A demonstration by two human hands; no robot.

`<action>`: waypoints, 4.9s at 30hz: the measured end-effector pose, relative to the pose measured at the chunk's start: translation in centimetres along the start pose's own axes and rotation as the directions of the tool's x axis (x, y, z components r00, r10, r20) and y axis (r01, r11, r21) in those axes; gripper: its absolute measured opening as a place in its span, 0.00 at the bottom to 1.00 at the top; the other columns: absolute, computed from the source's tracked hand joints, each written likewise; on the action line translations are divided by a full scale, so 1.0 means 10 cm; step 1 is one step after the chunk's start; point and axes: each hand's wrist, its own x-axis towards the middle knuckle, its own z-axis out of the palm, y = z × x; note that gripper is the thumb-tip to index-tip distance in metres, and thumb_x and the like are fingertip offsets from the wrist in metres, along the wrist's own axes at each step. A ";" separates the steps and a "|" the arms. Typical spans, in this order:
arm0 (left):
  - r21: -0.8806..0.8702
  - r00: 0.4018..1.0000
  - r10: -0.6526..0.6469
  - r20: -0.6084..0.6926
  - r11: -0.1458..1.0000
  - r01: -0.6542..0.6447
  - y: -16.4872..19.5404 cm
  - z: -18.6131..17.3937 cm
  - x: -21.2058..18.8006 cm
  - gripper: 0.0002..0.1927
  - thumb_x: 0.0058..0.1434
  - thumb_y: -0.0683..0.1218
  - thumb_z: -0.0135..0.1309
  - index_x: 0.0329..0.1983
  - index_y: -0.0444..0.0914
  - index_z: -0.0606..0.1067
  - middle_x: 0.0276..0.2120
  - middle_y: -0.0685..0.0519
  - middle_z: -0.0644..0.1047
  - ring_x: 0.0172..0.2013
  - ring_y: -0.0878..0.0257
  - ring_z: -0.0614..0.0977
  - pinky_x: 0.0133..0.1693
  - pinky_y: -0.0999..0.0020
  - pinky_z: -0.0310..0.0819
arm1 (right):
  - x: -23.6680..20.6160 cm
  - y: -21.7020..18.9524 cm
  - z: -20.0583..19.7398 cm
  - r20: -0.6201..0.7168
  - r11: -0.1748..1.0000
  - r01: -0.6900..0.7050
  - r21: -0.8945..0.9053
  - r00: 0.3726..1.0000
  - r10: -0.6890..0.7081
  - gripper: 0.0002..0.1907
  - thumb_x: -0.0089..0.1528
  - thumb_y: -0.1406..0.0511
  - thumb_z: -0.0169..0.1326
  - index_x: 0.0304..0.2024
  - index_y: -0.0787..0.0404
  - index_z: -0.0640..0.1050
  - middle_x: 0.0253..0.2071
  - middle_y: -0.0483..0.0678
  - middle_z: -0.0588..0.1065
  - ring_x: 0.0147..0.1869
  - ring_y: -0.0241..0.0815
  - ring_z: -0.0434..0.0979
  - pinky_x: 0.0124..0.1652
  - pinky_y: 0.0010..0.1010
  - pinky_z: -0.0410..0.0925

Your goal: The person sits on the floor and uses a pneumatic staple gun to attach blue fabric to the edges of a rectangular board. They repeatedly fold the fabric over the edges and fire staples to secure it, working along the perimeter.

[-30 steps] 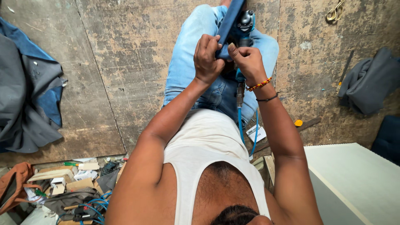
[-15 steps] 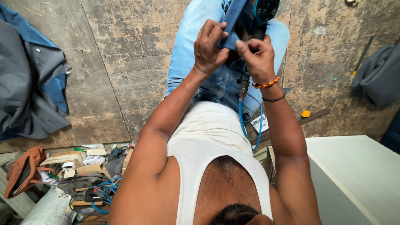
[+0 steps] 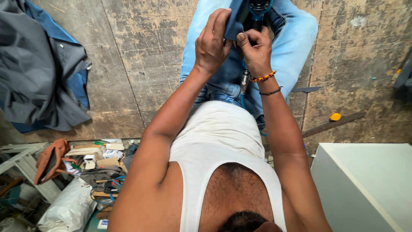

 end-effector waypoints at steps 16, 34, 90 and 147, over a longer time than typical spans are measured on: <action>-0.251 0.978 0.085 0.191 0.967 -0.035 -0.14 0.03 0.07 0.45 0.58 0.34 0.65 0.75 0.38 0.57 0.65 0.42 0.66 0.66 0.45 0.72 0.65 0.61 0.71 | -0.01 0.35 0.05 -0.039 0.985 0.141 -0.103 0.989 -0.146 0.15 0.72 0.61 0.63 0.35 0.65 0.79 0.34 0.44 0.72 0.49 0.41 0.66 0.50 0.33 0.67; -0.213 0.984 -0.140 -0.108 0.970 0.115 -0.18 0.60 -0.31 0.27 0.77 0.53 0.48 0.72 0.35 0.62 0.53 0.40 0.79 0.47 0.45 0.85 0.47 0.63 0.81 | -0.01 0.58 0.21 -0.077 0.993 0.121 -0.008 0.990 -0.122 0.11 0.71 0.64 0.63 0.38 0.66 0.79 0.44 0.51 0.73 0.47 0.44 0.74 0.51 0.34 0.70; -0.312 0.997 0.052 -0.049 0.948 -0.065 -0.11 0.10 1.86 0.28 0.70 0.41 0.58 0.71 0.32 0.63 0.47 0.46 0.84 0.42 0.62 0.89 0.43 0.71 0.87 | 2.06 -0.43 -1.47 0.446 0.817 0.552 0.169 0.696 -0.562 0.17 0.54 0.66 0.68 0.43 0.66 0.78 0.34 0.51 0.77 0.34 0.45 0.79 0.34 0.30 0.71; -0.533 0.978 -0.181 -0.099 0.840 0.102 0.26 0.19 1.66 0.33 0.65 0.40 0.63 0.70 0.29 0.64 0.46 0.47 0.83 0.41 0.69 0.85 0.42 0.73 0.84 | 1.38 -1.00 -1.89 0.327 0.526 0.768 -0.366 0.635 -0.699 0.19 0.55 0.70 0.62 0.49 0.63 0.76 0.40 0.58 0.80 0.41 0.56 0.82 0.42 0.40 0.74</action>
